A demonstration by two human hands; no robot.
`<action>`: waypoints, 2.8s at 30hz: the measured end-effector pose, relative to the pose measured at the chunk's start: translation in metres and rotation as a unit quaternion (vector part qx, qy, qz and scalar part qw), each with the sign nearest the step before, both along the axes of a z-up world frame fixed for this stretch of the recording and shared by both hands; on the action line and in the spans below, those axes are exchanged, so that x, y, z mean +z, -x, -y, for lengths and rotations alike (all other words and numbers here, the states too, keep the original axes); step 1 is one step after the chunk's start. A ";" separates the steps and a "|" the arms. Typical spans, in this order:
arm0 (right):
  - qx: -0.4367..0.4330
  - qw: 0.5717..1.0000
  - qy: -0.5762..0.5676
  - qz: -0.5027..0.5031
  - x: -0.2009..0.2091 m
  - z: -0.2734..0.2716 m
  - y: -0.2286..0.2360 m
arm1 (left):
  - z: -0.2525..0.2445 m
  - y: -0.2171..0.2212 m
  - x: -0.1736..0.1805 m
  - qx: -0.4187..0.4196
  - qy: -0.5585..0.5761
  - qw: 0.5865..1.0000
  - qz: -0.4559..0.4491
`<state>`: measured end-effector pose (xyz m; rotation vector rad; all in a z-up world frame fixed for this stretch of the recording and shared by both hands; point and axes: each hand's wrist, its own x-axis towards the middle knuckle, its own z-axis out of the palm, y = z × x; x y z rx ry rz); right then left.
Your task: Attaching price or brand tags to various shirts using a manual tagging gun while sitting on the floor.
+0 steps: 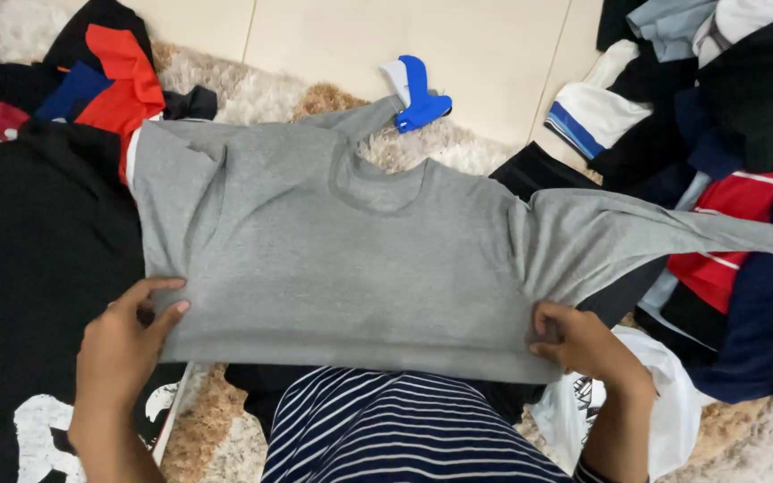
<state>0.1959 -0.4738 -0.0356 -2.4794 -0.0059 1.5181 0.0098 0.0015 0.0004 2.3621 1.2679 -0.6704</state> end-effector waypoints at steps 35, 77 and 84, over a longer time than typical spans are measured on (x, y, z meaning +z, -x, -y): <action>0.270 0.876 -0.138 0.375 -0.190 -0.186 -0.185 | 0.083 -0.224 -0.262 -0.244 0.022 0.942 0.230; -0.034 0.756 -0.145 0.637 -0.073 -0.037 -0.100 | 0.092 -0.218 -0.238 -0.225 -0.091 0.939 0.242; -0.099 0.778 -0.219 0.580 -0.047 0.043 -0.034 | 0.157 -0.225 -0.166 -0.328 -0.009 0.825 0.461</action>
